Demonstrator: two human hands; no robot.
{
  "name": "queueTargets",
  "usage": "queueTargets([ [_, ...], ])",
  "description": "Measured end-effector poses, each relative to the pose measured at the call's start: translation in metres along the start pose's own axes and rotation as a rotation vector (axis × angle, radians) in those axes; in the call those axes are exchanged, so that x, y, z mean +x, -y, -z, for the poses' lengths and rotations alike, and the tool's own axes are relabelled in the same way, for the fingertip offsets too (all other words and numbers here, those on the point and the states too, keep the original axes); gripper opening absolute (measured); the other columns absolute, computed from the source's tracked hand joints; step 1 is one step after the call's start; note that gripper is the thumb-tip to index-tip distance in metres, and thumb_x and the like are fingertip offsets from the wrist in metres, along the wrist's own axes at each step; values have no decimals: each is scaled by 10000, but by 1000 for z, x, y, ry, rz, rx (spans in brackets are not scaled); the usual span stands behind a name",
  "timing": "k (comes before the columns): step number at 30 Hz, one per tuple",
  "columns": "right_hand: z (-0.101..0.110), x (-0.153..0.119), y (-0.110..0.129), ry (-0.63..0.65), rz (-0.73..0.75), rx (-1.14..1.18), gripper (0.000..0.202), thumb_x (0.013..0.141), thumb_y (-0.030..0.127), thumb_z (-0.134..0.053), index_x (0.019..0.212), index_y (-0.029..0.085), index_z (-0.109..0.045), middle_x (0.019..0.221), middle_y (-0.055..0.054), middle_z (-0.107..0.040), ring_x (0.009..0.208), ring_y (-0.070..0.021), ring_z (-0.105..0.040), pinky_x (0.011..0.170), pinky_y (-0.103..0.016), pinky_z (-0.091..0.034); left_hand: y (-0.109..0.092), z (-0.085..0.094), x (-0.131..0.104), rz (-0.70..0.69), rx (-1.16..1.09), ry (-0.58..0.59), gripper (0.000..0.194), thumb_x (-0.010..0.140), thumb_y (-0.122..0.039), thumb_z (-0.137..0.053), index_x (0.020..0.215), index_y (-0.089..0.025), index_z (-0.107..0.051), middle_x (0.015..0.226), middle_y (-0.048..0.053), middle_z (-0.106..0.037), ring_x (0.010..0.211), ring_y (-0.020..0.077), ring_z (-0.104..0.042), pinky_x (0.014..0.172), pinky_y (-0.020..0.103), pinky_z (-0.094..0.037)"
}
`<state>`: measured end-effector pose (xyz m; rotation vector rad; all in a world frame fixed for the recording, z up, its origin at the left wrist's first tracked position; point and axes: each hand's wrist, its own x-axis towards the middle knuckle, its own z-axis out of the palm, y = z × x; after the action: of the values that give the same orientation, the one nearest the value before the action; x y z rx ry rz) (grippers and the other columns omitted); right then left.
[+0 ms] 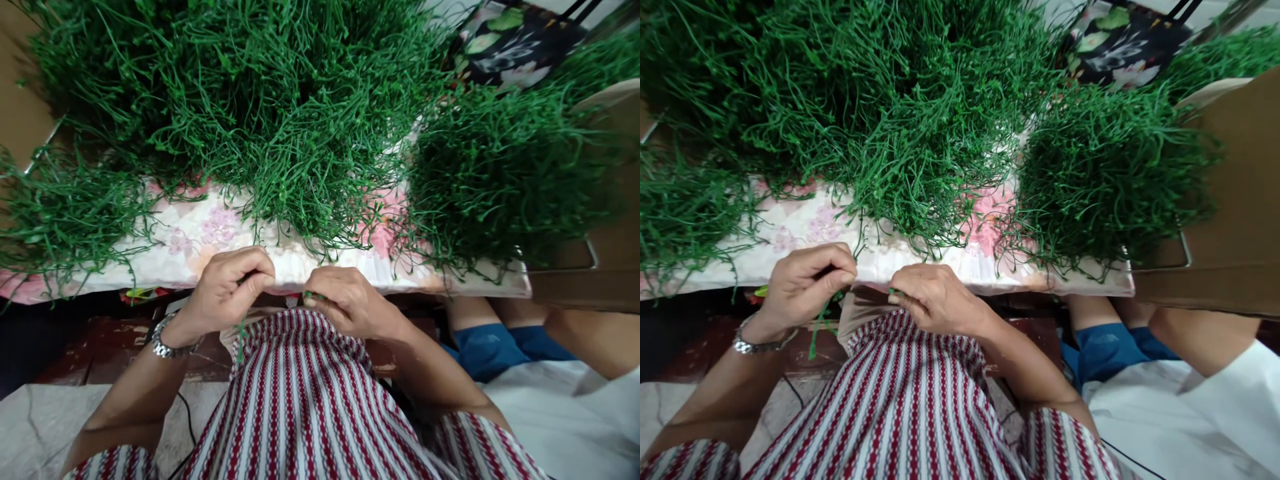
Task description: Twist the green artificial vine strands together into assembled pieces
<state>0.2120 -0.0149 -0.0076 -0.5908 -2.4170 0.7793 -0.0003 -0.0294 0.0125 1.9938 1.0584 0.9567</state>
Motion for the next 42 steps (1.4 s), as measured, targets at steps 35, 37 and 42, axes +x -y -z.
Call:
queueTargets([
  [35, -29, -1, 1, -250, -173, -56, 117, 890, 221, -497, 811, 146, -541, 676, -13, -553, 601, -103, -499, 551, -215, -380, 1, -14, -1, 239, -83, 125, 51, 807, -153, -546, 833, -149, -590, 776, 12, -565, 722, 119, -530, 642, 234, -402],
  [37, -29, -2, 1, -231, -119, -143, 106, 888, 192, -476, 812, 144, -532, 685, -19, -545, 610, -111, -493, 562, -226, -380, 0, -11, -1, 193, -11, 165, 48, 798, -138, -549, 812, -149, -594, 771, 10, -561, 725, 117, -527, 648, 236, -396],
  [42, -29, -4, 0, -126, -85, -183, 98, 848, 122, -436, 797, 152, -514, 669, -11, -507, 603, -118, -459, 552, -237, -347, 2, -10, 0, 88, 66, 260, 136, 799, -84, -493, 703, -151, -560, 658, -18, -503, 624, 90, -474, 594, 224, -353],
])
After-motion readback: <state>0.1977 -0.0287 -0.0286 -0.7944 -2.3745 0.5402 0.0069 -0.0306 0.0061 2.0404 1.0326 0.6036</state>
